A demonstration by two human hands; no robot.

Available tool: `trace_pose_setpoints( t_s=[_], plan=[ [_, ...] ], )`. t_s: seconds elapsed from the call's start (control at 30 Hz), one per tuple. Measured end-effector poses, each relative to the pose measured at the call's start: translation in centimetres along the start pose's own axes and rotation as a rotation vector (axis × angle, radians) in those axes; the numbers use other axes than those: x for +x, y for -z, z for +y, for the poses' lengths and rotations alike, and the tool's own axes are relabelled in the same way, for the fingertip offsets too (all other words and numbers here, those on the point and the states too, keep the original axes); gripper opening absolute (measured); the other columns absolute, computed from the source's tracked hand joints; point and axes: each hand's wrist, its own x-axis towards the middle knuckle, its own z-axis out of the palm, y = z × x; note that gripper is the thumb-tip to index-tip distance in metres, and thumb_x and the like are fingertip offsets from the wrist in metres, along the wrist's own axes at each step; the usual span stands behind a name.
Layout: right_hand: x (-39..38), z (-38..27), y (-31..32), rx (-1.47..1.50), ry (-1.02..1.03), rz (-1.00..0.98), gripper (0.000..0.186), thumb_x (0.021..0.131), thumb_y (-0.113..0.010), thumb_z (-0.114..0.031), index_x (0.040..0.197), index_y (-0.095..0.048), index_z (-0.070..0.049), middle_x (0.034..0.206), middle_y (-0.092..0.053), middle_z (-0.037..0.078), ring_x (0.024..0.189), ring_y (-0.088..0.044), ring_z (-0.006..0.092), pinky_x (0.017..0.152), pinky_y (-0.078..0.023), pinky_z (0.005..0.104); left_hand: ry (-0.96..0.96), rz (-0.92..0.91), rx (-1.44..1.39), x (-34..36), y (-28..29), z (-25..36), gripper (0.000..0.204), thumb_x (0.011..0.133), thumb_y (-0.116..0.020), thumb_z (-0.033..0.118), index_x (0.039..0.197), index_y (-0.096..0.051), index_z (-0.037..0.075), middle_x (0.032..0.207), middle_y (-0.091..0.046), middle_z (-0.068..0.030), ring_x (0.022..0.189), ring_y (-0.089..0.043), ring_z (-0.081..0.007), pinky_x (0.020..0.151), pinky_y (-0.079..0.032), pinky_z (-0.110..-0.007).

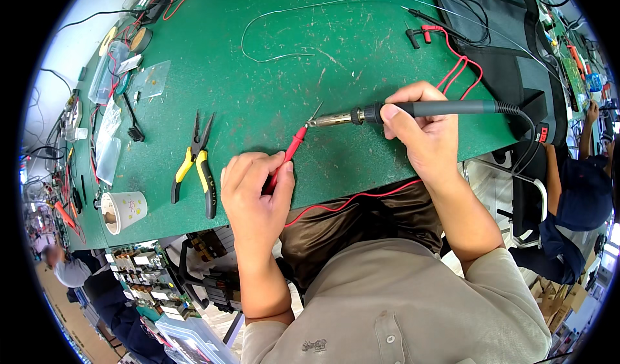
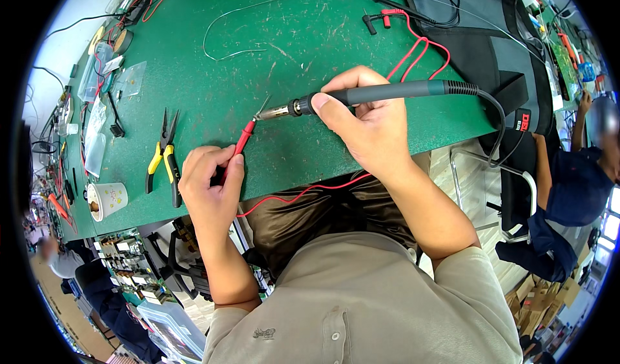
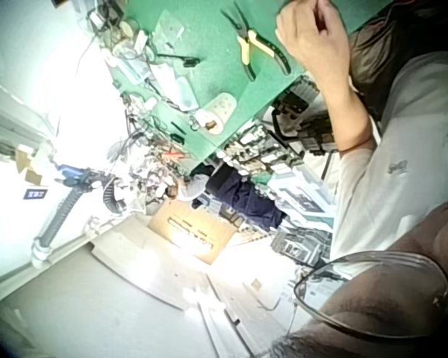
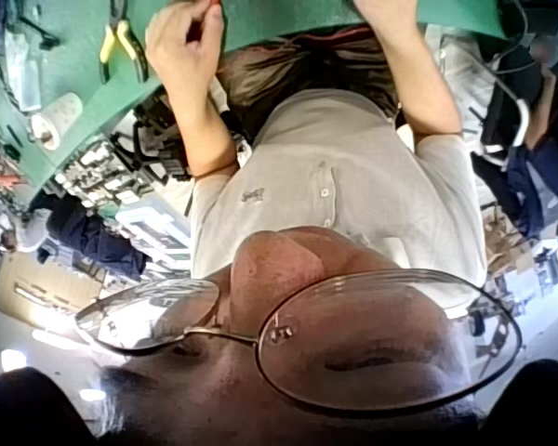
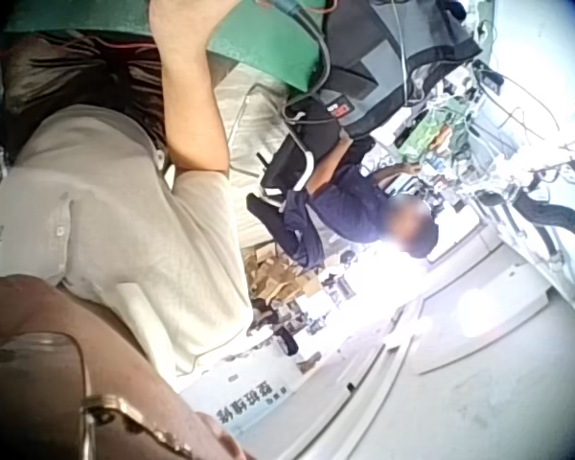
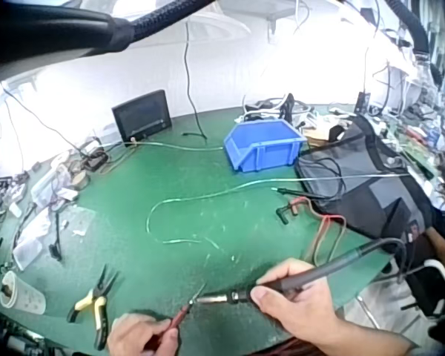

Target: The person holds a wire and uses a soldering iron to apply heat to the end of it while also holding a red probe.

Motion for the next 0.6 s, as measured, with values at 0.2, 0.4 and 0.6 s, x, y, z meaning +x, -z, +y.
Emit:
trace_pose_setpoints(
  t_s=[0.2,0.4,0.6],
  plan=[
    [-0.02,-0.10,0.07,-0.017,-0.011,-0.010,0.010,0.084,-0.070,0.000,0.087,-0.061,0.000,0.076,-0.060,0.000,0.067,-0.051,0.0026,0.056,-0.038,0.0187,0.005,-0.006,-0.002,0.00,-0.11,-0.05,0.012,0.073,-0.073,0.002,0.083,-0.068,0.004,0.077,-0.062,-0.0068,0.070,-0.058,-0.0229,0.066,-0.042,-0.034],
    [-0.04,-0.13,0.04,-0.018,-0.017,-0.013,0.010,0.083,-0.071,-0.001,0.087,-0.061,0.000,0.077,-0.060,0.001,0.068,-0.050,0.0029,0.057,-0.038,0.0189,-0.008,-0.012,0.002,0.14,0.08,0.05,0.013,0.072,-0.073,-0.001,0.084,-0.068,0.000,0.077,-0.063,-0.0101,0.069,-0.058,-0.0224,0.066,-0.046,-0.031],
    [-0.08,-0.12,0.02,-0.031,-0.017,-0.014,0.011,0.083,-0.071,-0.002,0.087,-0.061,0.000,0.077,-0.060,0.000,0.068,-0.051,0.0030,0.058,-0.038,0.0188,-0.006,-0.015,0.004,0.17,0.07,0.06,0.013,0.072,-0.073,-0.001,0.084,-0.068,0.000,0.077,-0.062,-0.0099,0.069,-0.058,-0.0222,0.066,-0.046,-0.031]
  ],
)
